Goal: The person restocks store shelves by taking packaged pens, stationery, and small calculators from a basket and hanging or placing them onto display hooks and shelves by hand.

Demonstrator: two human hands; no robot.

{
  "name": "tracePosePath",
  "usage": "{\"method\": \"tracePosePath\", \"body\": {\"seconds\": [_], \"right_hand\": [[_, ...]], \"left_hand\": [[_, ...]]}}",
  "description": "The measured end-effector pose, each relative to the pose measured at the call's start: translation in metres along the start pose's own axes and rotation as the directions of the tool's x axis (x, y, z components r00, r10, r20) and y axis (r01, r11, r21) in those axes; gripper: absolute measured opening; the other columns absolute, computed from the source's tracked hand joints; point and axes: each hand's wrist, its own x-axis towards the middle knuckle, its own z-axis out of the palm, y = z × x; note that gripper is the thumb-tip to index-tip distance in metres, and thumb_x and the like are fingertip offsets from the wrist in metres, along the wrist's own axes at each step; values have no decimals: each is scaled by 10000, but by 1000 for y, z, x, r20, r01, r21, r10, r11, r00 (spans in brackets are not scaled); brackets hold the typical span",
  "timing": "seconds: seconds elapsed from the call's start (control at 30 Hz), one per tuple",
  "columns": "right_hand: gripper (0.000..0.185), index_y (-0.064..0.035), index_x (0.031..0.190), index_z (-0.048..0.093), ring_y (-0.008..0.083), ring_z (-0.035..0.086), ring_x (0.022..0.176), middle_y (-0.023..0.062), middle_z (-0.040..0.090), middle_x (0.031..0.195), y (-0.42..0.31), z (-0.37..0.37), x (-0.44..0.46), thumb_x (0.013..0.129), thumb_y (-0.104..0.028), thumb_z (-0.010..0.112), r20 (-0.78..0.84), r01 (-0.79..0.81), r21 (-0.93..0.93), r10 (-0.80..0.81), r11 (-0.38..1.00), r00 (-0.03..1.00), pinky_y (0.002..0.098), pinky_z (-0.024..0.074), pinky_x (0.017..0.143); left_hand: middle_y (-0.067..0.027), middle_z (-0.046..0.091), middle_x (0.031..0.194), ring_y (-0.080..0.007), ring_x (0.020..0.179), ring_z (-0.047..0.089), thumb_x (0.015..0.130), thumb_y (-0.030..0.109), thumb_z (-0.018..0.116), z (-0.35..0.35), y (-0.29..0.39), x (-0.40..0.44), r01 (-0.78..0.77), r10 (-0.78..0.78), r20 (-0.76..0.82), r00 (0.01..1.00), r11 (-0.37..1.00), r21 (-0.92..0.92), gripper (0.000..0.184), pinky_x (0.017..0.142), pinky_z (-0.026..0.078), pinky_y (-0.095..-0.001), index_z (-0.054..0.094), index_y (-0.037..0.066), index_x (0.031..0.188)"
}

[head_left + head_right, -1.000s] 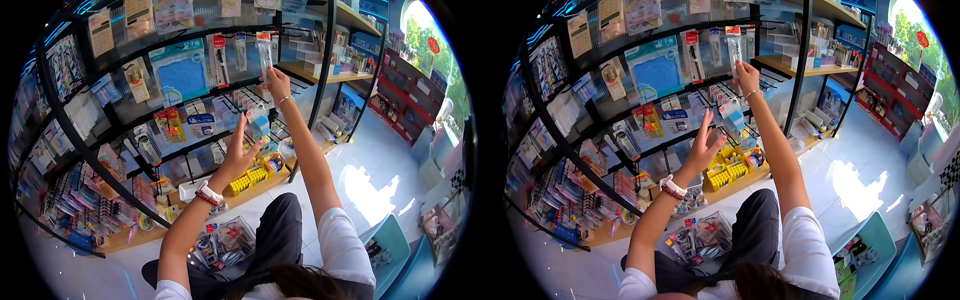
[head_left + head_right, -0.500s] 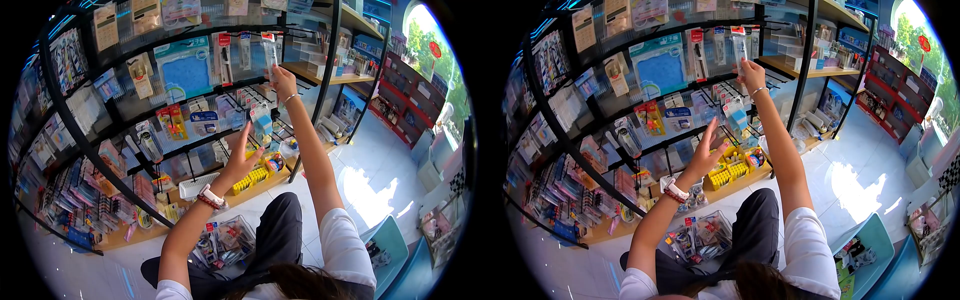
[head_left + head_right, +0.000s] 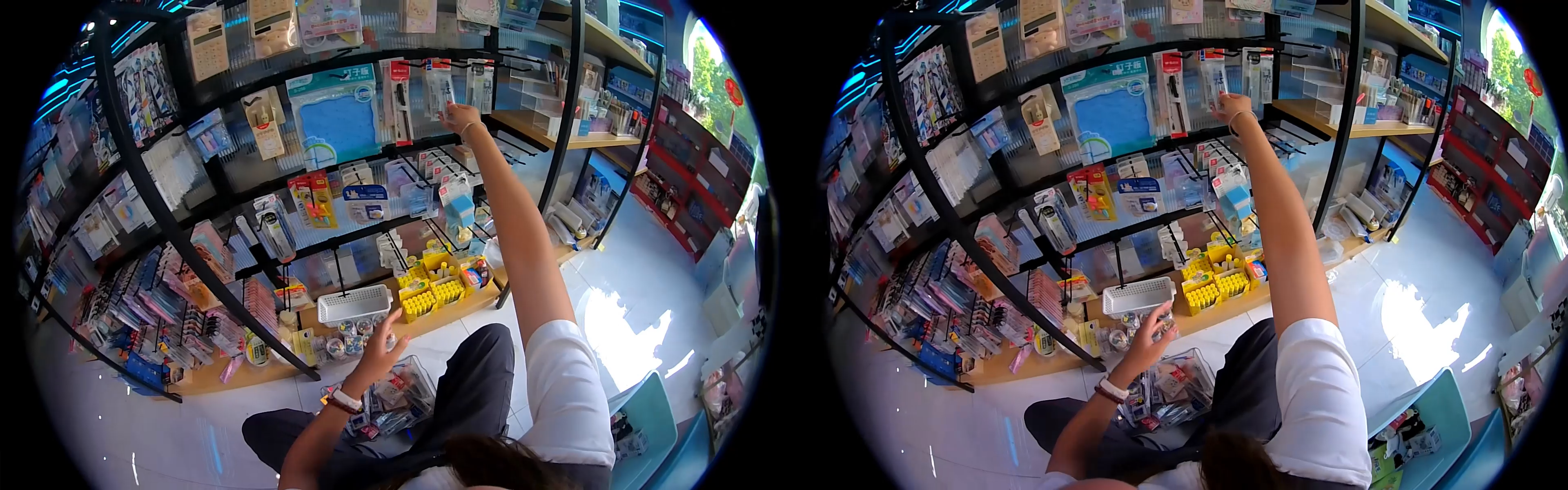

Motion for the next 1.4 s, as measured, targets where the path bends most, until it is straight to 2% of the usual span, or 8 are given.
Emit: {"method": "tracePosePath", "body": {"seconds": [0.1, 0.2, 0.27, 0.43, 0.57, 0.87, 1.13, 1.4], "right_hand": [[316, 47, 1059, 544, 215, 612, 846, 146, 605, 976, -9, -4, 23, 884, -217, 549, 206, 272, -763, -179, 586, 962, 280, 530, 662], [467, 34, 1059, 567, 272, 616, 924, 196, 618, 1015, 10, 3, 40, 842, -379, 580, -24, 47, -484, -67, 874, 997, 298, 507, 737], [559, 8, 1039, 600, 342, 572, 1011, 222, 585, 1086, 7, 2, -1, 742, -463, 645, -176, -26, -859, -246, 512, 953, 374, 467, 857], [280, 10, 717, 629, 411, 603, 747, 238, 622, 772, 63, -29, -106, 724, -266, 586, -76, 485, -785, -837, 386, 543, 407, 501, 681], [437, -6, 1175, 498, 291, 567, 1000, 222, 560, 1120, 143, -78, -291, 817, -226, 616, 357, 283, -266, -178, 921, 917, 411, 434, 865], [339, -26, 881, 669, 295, 631, 783, 178, 649, 838, 445, -134, -492, 739, -331, 629, 433, 371, -886, 779, 278, 453, 358, 490, 736], [383, 44, 944, 554, 415, 583, 758, 260, 601, 803, 487, -113, -561, 722, -242, 678, 396, 312, -896, 249, 317, 884, 443, 468, 712], [236, -1, 884, 599, 286, 632, 662, 158, 642, 730, 478, -107, -572, 752, -189, 653, 473, 173, -818, 470, 548, 745, 338, 496, 620]], "left_hand": [[-150, 473, 1260, -267, 1167, 463, 841, 172, 589, -8, -46, -57, 154, -156, -50, 986, 987, -48, 456, 941, 404, -392, 433, 56, 1254], [-144, 532, 1194, -259, 1126, 504, 837, 164, 589, -19, -95, -101, 314, -314, -40, 948, 949, -9, 386, 909, 431, -389, 491, 53, 1193], [-132, 597, 1100, -242, 1069, 552, 822, 157, 602, -16, -131, -131, 441, -441, -43, 897, 898, -6, 332, 871, 451, -356, 534, 33, 1122], [-169, 626, 944, -278, 898, 611, 739, 121, 631, 9, -267, -208, 610, -589, -176, 789, 784, 112, 277, 789, 472, -351, 568, -1, 980], [-216, 609, 791, -391, 781, 581, 663, 128, 607, 27, -271, -228, 638, -582, -272, 766, 640, 429, 237, 701, 468, -445, 591, -23, 845], [-227, 504, 1011, -392, 964, 485, 682, 117, 666, 52, -227, -254, 699, -473, -514, 715, 497, 514, 411, 840, 405, -432, 491, -14, 1030], [-204, 513, 1006, -364, 951, 497, 642, 197, 754, 49, -225, -251, 756, -482, -583, 654, 399, 518, 524, 820, 419, -404, 470, -13, 1030], [-188, 512, 1001, -343, 956, 505, 603, 212, 782, 50, -225, -248, 726, -378, -624, 684, 442, 527, 587, 817, 420, -407, 466, -12, 1044]]}}
